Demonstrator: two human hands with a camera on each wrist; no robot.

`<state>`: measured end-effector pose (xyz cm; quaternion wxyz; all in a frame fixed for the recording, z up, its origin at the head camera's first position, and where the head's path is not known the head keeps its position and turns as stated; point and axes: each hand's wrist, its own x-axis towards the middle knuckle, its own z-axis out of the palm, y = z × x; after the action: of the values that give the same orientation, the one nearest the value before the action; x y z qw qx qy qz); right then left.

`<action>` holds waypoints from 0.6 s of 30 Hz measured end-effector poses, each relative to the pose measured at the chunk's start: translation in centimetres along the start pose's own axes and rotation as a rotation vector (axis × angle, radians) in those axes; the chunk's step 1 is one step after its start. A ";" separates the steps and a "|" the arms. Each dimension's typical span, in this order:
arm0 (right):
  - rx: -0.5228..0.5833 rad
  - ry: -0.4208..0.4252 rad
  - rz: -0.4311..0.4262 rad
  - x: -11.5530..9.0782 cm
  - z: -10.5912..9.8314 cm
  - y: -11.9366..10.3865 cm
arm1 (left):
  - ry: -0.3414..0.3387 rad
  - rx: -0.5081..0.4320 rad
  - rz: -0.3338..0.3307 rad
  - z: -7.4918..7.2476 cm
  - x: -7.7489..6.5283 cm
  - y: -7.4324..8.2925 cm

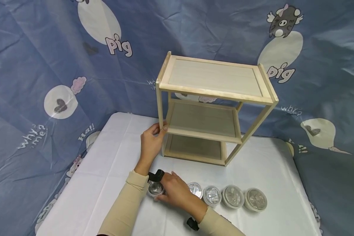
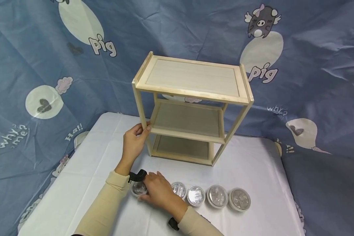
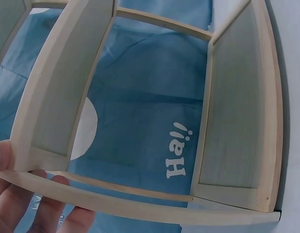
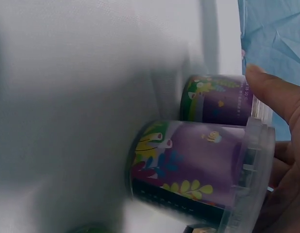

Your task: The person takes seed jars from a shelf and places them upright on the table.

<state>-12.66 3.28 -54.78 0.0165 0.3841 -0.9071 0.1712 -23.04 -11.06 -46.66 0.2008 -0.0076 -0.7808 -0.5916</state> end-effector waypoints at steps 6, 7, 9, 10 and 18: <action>-0.002 -0.017 0.001 -0.1 0.4 0.1 | 0.003 -0.011 0.002 0.2 -0.2 -0.5; -0.005 -0.016 0.002 -0.1 0.6 0.0 | 0.001 -0.014 0.004 0.2 -0.2 -0.6; -0.013 -0.020 0.007 -0.2 0.7 -0.1 | -0.004 -0.021 0.009 0.2 -0.3 -0.8; -0.014 -0.023 0.012 -0.3 0.7 -0.1 | -0.010 -0.022 0.013 0.2 -0.4 -0.8; -0.025 -0.057 0.026 -0.2 0.2 0.0 | 0.003 -0.003 0.038 0.1 0.0 -0.6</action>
<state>-12.51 3.40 -54.97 -0.0070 0.3766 -0.9143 0.1488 -23.23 -11.11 -47.23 0.2130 -0.0218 -0.7793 -0.5890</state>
